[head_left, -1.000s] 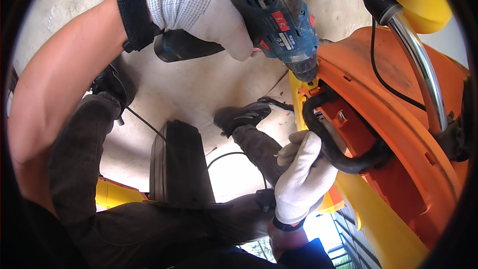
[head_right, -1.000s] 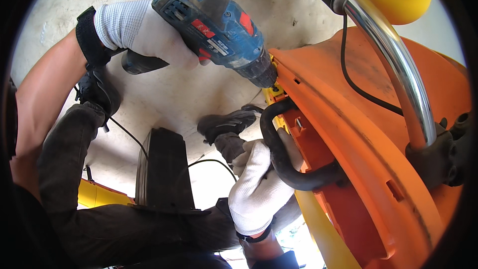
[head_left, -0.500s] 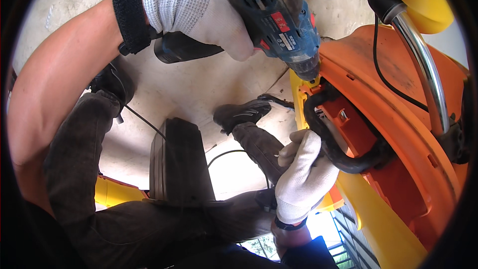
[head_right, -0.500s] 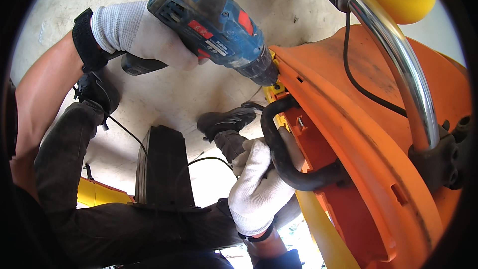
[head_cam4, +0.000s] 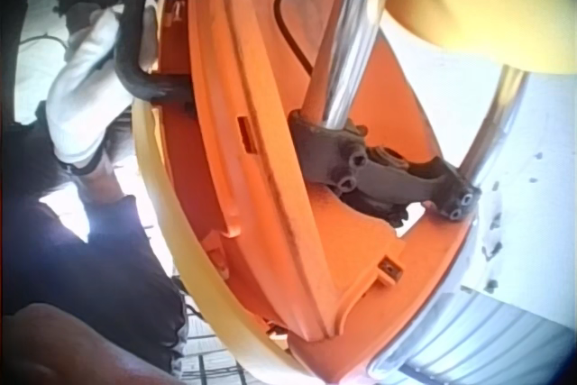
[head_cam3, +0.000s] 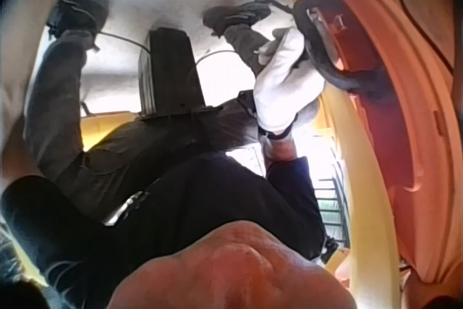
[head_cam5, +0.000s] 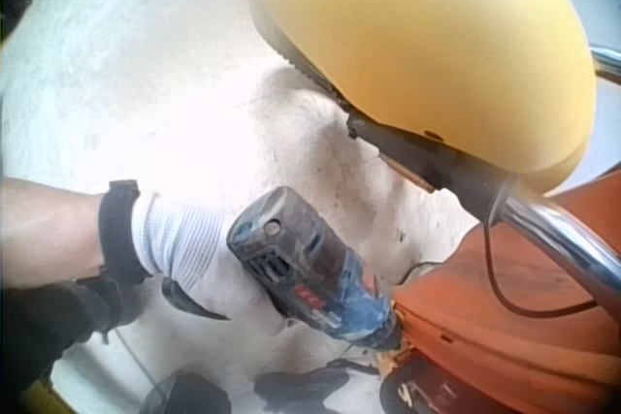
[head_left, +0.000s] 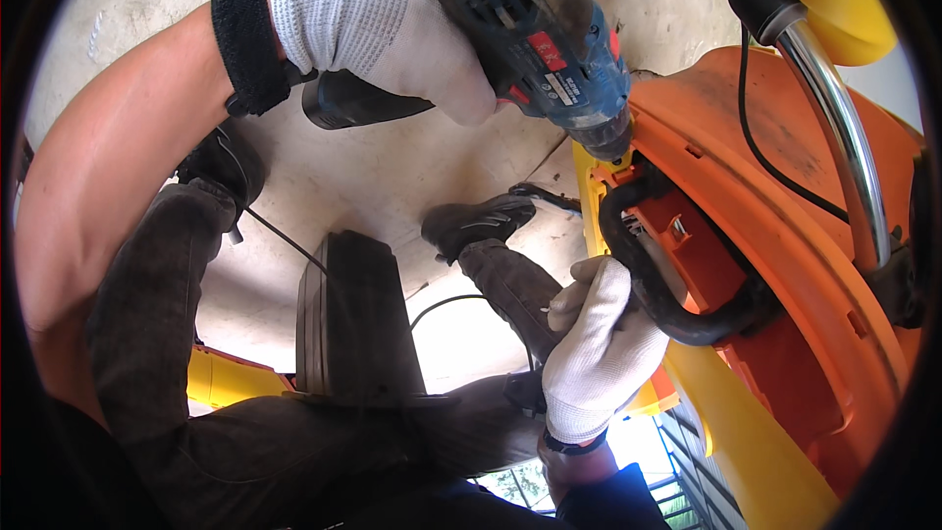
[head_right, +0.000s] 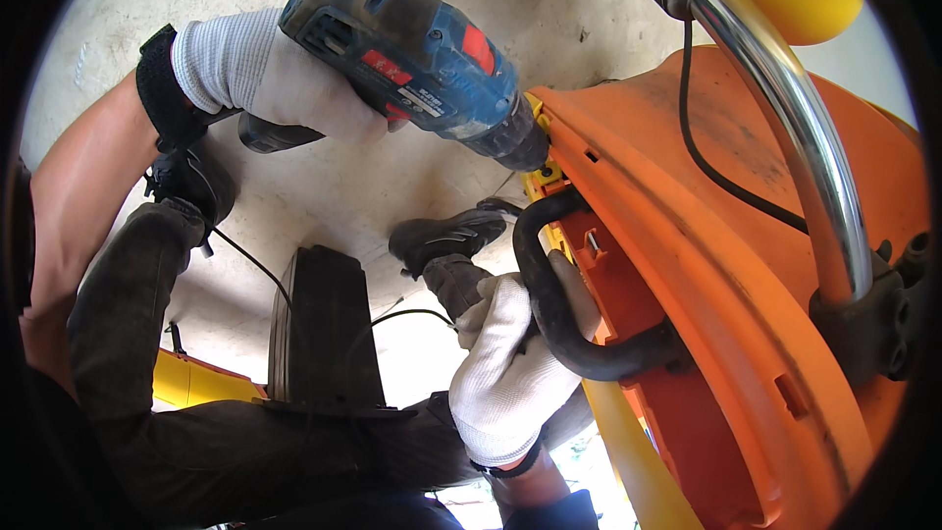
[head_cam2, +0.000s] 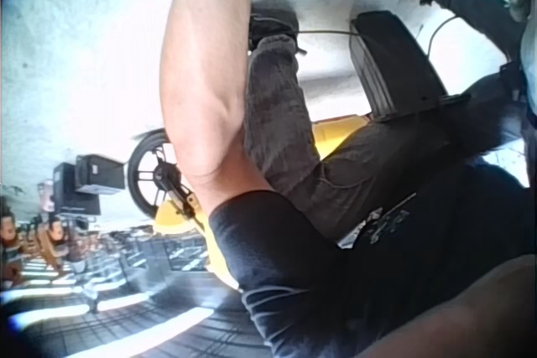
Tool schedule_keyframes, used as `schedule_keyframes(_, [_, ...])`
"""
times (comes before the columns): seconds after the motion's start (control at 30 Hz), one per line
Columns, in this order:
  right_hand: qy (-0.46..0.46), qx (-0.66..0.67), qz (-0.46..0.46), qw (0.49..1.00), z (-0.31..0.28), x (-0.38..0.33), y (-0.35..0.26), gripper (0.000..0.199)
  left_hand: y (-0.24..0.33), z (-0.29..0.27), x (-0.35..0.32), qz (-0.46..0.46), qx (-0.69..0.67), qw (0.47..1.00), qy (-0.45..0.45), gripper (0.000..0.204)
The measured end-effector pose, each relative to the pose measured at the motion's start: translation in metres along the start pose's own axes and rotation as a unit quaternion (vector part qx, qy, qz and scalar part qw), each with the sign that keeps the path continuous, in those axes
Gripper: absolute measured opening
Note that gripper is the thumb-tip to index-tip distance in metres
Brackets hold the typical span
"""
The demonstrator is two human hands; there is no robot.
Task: The person uses a cordless drill to fasten screws into the yellow and orange plastic housing of a piece of machinery. They repeatedly position screws and operate the drill to secure the components together.
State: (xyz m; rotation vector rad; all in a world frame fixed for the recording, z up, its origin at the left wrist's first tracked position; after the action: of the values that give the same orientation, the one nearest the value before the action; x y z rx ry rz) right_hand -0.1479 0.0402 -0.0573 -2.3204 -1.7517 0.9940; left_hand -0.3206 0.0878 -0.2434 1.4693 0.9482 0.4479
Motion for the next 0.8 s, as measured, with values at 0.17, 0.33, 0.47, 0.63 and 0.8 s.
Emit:
schedule_keyframes(0.17, [0.002, 0.022, 0.000, 1.000, 0.001, 0.001, 0.002, 0.032, 0.006, -0.001, -0.006, 0.021, -0.133, 0.991, -0.024, 0.026])
schedule_keyframes(0.33, [0.027, 0.019, -0.036, 0.999, 0.005, 0.002, -0.002, 0.020, 0.009, -0.002, -0.008, 0.024, -0.138, 0.989, -0.049, 0.025])
schedule_keyframes(0.47, [-0.002, 0.033, 0.004, 0.999, 0.001, 0.000, 0.001, 0.032, 0.013, -0.002, -0.012, -0.011, -0.130, 0.986, -0.100, 0.025])
schedule_keyframes(0.63, [0.008, 0.043, -0.027, 0.999, 0.002, 0.003, 0.002, 0.031, 0.009, 0.001, -0.014, 0.094, -0.132, 0.986, -0.040, 0.022])
schedule_keyframes(0.8, [0.016, 0.004, -0.047, 0.999, 0.001, 0.001, 0.003, 0.025, -0.004, 0.016, -0.010, 0.063, -0.156, 0.986, 0.014, 0.018])
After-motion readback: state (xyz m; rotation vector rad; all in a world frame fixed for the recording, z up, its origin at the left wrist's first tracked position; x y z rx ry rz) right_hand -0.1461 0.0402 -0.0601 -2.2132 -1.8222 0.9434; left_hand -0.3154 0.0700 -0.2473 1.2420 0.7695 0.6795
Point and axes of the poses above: each hand's wrist, its own x-axis towards the middle knuckle, its own z-axis out of the palm, y = z × x, the point moved 5 cm from there along x, towards the middle knuckle, and after that the axes turned 4 degrees about x, right-handed, at the moved point
